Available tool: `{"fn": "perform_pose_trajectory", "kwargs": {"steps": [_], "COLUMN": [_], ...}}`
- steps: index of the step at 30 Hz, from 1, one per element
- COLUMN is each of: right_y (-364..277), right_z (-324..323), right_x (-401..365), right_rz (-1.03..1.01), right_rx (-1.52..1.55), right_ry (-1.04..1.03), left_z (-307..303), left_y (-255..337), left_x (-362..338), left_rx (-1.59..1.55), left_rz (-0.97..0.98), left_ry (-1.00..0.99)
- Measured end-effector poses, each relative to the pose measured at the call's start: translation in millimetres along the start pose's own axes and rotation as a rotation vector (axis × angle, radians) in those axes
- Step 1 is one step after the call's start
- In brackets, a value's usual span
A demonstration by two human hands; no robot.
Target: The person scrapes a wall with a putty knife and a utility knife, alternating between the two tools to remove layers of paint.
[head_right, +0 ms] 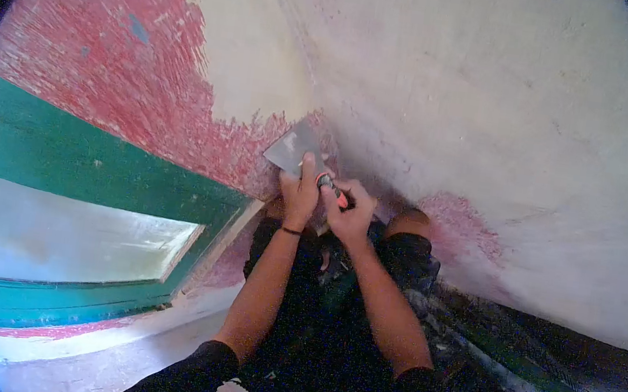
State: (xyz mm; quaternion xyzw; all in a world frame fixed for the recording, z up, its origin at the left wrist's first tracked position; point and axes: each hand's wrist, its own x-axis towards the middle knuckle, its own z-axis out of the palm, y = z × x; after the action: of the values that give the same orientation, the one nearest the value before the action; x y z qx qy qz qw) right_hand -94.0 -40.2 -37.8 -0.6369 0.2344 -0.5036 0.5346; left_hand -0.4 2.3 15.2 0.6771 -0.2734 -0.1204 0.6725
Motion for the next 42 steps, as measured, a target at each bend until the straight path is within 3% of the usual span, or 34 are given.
{"fn": "perform_pose_trajectory", "kwargs": {"steps": [2, 6, 21, 24, 28, 32, 36, 39, 42], "right_y": [-7.4, -0.2, 6.1, 6.5, 7.2, 1.8, 8.0, -0.3, -2.6], "right_z": [-9.0, 2.8, 11.0, 21.2, 19.2, 5.8, 3.5, 7.1, 8.5], "right_x": [0.4, -1.6, -6.2, 8.7, 18.6, -6.7, -6.7, 4.4, 0.0], "right_rz": [0.033, -0.006, -0.04, -0.022, 0.01, 0.03, -0.014, -0.001, 0.003], "right_rx": [-0.052, -0.013, -0.064, 0.027, 0.12, 0.016, -0.041, 0.0, -0.02], "right_ry": [-0.077, 0.018, 0.03, 0.094, 0.087, -0.024, -0.021, 0.03, 0.016], "left_z": [1.9, 7.1, -4.3, 2.8, 13.1, 0.1, -10.0, -16.5, -11.4], "left_y": [-3.1, -0.1, -10.1, 31.8, 33.6, -11.5, 14.3, 18.1, 14.5], "left_x": [-4.8, -0.5, 8.4, 26.5, 31.3, 5.3, 2.7, 16.1, 8.0], "left_rx": [-0.093, -0.248, -0.232, 0.057, -0.001, -0.083, -0.128, -0.079, -0.149], "left_rz": [-0.055, -0.119, -0.019, 0.088, 0.04, -0.036, -0.117, -0.025, -0.127], "left_ry": [0.013, 0.056, -0.015, -0.041, -0.008, 0.039, -0.02, -0.12, -0.107]}}
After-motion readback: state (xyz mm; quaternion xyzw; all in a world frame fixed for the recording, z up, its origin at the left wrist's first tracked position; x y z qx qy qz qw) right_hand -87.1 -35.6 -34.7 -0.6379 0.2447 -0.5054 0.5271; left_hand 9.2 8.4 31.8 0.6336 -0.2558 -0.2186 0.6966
